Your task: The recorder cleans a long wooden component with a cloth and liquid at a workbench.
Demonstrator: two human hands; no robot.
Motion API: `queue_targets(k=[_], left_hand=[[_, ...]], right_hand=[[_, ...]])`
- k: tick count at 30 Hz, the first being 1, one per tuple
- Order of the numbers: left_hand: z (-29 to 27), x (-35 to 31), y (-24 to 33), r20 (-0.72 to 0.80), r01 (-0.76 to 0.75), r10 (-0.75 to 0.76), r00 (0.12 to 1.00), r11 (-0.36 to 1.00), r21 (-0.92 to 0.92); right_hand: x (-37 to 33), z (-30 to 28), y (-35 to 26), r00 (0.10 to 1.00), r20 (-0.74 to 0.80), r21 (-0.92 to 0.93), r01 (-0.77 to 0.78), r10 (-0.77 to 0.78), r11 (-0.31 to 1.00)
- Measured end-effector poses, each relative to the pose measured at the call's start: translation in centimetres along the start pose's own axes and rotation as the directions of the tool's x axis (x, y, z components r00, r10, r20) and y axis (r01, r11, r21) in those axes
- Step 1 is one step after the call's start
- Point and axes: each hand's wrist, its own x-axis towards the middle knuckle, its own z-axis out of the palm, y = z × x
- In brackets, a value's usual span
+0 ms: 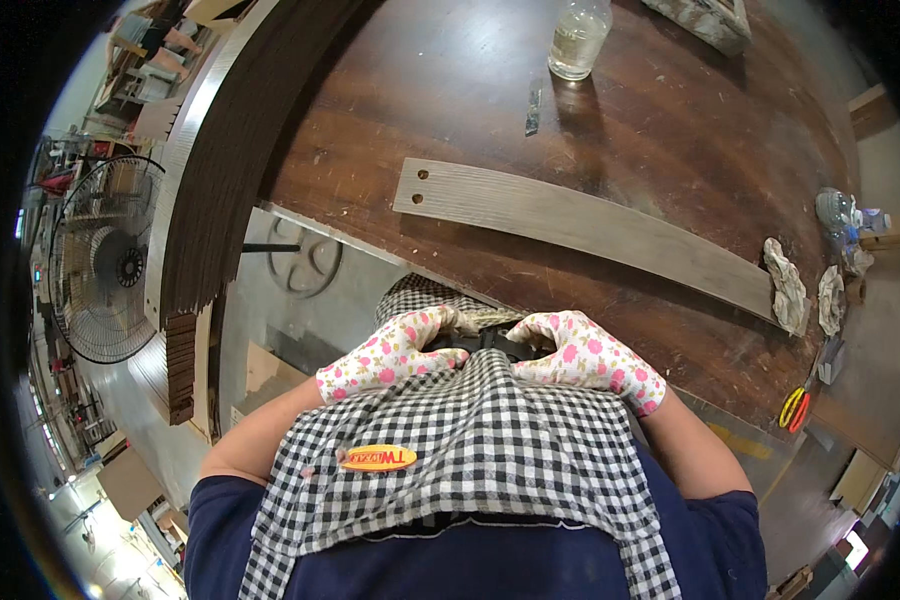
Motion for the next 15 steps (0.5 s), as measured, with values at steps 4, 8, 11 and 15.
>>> queue_targets(k=[4, 8, 11, 15], left_hand=[[-0.7, 1.1, 2.1, 0.306, 0.101, 0.062, 0.95, 0.867, -0.488], [0.8, 3.4, 0.1, 0.265, -0.091, 0.139, 0.954, 0.978, -0.185], [1.5, 4.5, -1.5, 0.276, -0.092, 0.183, 0.944, 0.945, -0.313], [1.6, 5.1, -2.0, 0.208, -0.18, 0.249, 0.946, 0.936, -0.303]], right_hand=[[-0.5, 0.2, 1.0, 0.987, -0.099, -0.011, 0.123, -0.123, 0.992], [0.0, 0.0, 1.8, 0.968, -0.138, -0.191, 0.181, -0.209, 0.965], [-0.3, 0.0, 1.6, 0.969, -0.156, -0.192, 0.16, -0.191, 0.968], [-0.1, -0.5, 2.6, 0.963, -0.161, -0.113, 0.198, -0.215, 0.974]])
